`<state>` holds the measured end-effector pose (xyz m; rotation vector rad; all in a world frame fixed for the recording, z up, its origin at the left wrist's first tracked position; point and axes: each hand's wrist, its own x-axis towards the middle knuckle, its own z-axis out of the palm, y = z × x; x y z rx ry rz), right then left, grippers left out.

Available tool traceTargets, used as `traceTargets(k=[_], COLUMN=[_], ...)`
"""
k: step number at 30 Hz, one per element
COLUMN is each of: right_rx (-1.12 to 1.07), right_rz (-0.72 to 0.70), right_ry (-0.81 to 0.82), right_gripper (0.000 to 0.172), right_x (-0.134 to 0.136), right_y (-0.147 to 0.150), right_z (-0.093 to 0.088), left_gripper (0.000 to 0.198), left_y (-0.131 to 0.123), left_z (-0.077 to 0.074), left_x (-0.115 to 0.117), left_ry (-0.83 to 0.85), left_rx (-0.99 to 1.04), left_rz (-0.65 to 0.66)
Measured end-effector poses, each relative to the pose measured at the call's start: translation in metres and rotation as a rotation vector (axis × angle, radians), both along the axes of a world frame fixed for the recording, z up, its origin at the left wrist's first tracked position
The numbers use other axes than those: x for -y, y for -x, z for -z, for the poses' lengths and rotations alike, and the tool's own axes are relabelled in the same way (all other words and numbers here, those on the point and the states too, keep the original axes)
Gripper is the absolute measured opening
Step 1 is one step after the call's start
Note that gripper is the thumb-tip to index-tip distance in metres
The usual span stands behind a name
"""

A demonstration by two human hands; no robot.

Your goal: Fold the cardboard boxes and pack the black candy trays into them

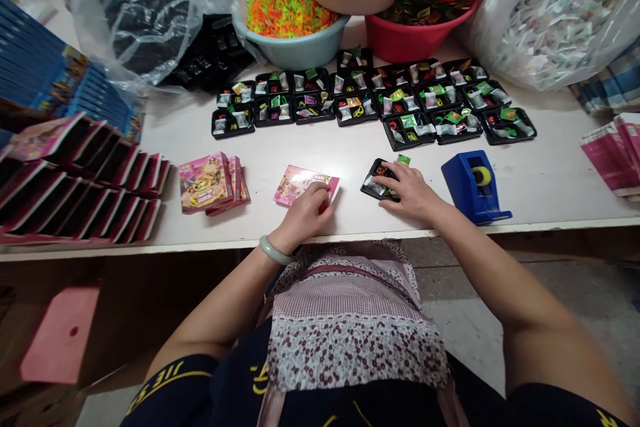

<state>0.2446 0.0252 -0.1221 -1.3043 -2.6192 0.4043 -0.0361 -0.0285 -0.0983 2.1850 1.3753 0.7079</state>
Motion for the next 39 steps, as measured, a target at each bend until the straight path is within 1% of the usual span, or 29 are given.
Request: traceTargets(k=[3, 5, 8, 10, 12, 15, 18, 22, 24, 26, 29, 32, 36, 39], right_rx=[-0.058, -0.111, -0.166, -0.173, -0.174, -0.184, -0.18, -0.16, -0.165, -0.174, -0.163, -0.138, -0.137, -0.211], right_rz=[-0.019, -0.106, -0.278, -0.35, -0.377, -0.351, -0.275, -0.195, -0.191, -0.198, -0.199, -0.21, -0.206, -0.202], right_ry=[-0.013, -0.017, -0.017, -0.019, -0.019, -0.015, -0.026, -0.025, -0.013, -0.007, 0.0, 0.0, -0.002, 0.0], right_gripper=[0.052, 0.051, 0.05, 0.05, 0.049, 0.046, 0.047, 0.052, 0.057, 0.057, 0.046, 0.038, 0.04, 0.044], right_x=[0.009, 0.015, 0.022, 0.024, 0.023, 0.021, 0.022, 0.024, 0.023, 0.023, 0.021, 0.021, 0.025, 0.025], right_y=[0.004, 0.009, 0.022, 0.032, 0.041, 0.052, 0.062, 0.073, 0.075, 0.074, 0.072, 0.073, 0.077, 0.074], right_z=[-0.002, -0.007, -0.019, -0.025, -0.027, -0.021, -0.008, 0.008, 0.014, 0.017, 0.019, 0.018, 0.016, 0.011], left_gripper=[0.016, 0.017, 0.018, 0.02, 0.02, 0.019, 0.02, 0.021, 0.02, 0.019, 0.018, 0.017, 0.016, 0.014], left_y=[0.006, 0.011, 0.017, 0.019, 0.018, 0.015, 0.01, 0.006, 0.006, 0.007, 0.007, 0.004, -0.002, -0.006], left_z=[-0.001, -0.003, -0.009, -0.013, -0.014, -0.012, -0.004, 0.013, 0.02, 0.024, 0.025, 0.022, 0.018, 0.019], left_x=[-0.002, -0.004, -0.008, -0.009, -0.009, -0.009, -0.011, -0.018, -0.021, -0.023, -0.024, -0.023, -0.02, -0.019], left_ry=[0.026, 0.061, 0.174, 0.26, 0.331, 0.402, 0.444, 0.422, 0.409, 0.398, 0.406, 0.418, 0.385, 0.313], left_rx=[0.136, 0.282, 0.466, 0.528, 0.559, 0.586, 0.616, 0.62, 0.586, 0.561, 0.567, 0.576, 0.548, 0.479], left_rz=[-0.017, -0.044, -0.095, -0.101, -0.082, -0.059, -0.083, -0.117, -0.102, -0.082, -0.072, -0.07, -0.067, -0.058])
